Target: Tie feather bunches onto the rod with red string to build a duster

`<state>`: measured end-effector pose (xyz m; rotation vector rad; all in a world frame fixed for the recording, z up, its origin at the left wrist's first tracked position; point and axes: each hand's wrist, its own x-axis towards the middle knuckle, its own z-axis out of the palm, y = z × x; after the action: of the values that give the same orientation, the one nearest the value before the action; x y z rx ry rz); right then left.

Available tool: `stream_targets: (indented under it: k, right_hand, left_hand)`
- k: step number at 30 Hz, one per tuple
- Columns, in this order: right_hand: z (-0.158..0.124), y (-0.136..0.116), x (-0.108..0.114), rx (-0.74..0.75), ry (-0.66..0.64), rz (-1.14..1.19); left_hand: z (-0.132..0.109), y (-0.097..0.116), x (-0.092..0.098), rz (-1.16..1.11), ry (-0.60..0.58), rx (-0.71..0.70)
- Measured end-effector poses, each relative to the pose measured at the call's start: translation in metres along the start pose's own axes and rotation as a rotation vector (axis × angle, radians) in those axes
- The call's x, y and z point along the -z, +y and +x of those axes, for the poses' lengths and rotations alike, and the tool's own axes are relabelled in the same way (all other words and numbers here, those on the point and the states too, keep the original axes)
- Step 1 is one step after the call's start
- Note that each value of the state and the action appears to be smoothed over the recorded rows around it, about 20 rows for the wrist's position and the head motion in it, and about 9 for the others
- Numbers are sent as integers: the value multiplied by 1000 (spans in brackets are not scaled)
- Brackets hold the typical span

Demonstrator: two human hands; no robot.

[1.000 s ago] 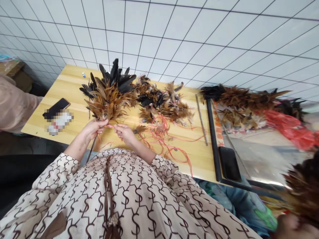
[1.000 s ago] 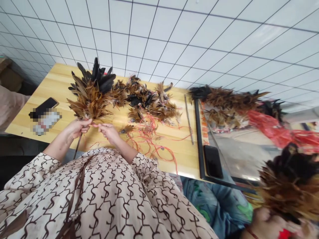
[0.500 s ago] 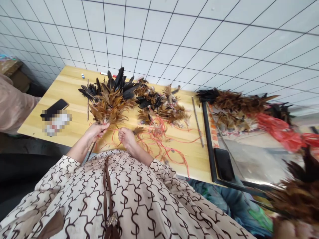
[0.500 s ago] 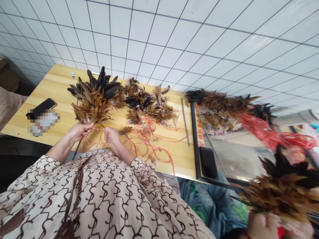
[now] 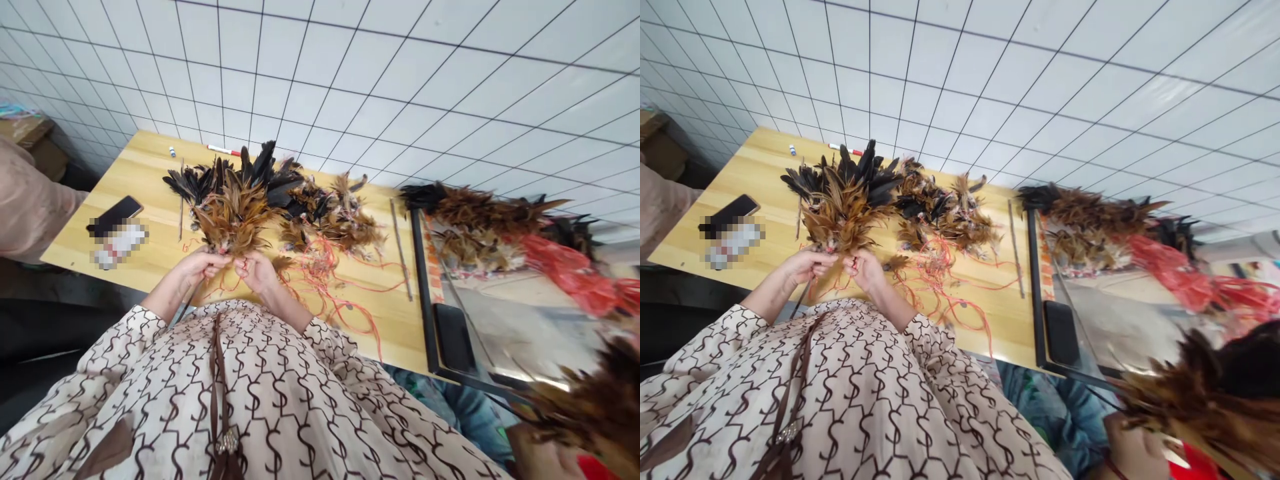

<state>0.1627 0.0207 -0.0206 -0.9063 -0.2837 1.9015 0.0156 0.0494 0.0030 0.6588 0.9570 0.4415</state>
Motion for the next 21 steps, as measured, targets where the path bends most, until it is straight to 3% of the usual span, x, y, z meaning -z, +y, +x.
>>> stream_targets:
  k: [4, 11, 21]
  right_hand:
    - [-4, 0, -3, 141, -21, -164]
    - [-5, -7, -5, 158, -33, -374]
    - [-8, -11, -1, 196, -54, -566]
  left_hand:
    - [-3, 0, 7, -117, -90, 3]
    - [-8, -6, 8, -241, -16, -57]
    - [-6, -14, -3, -166, 81, -116]
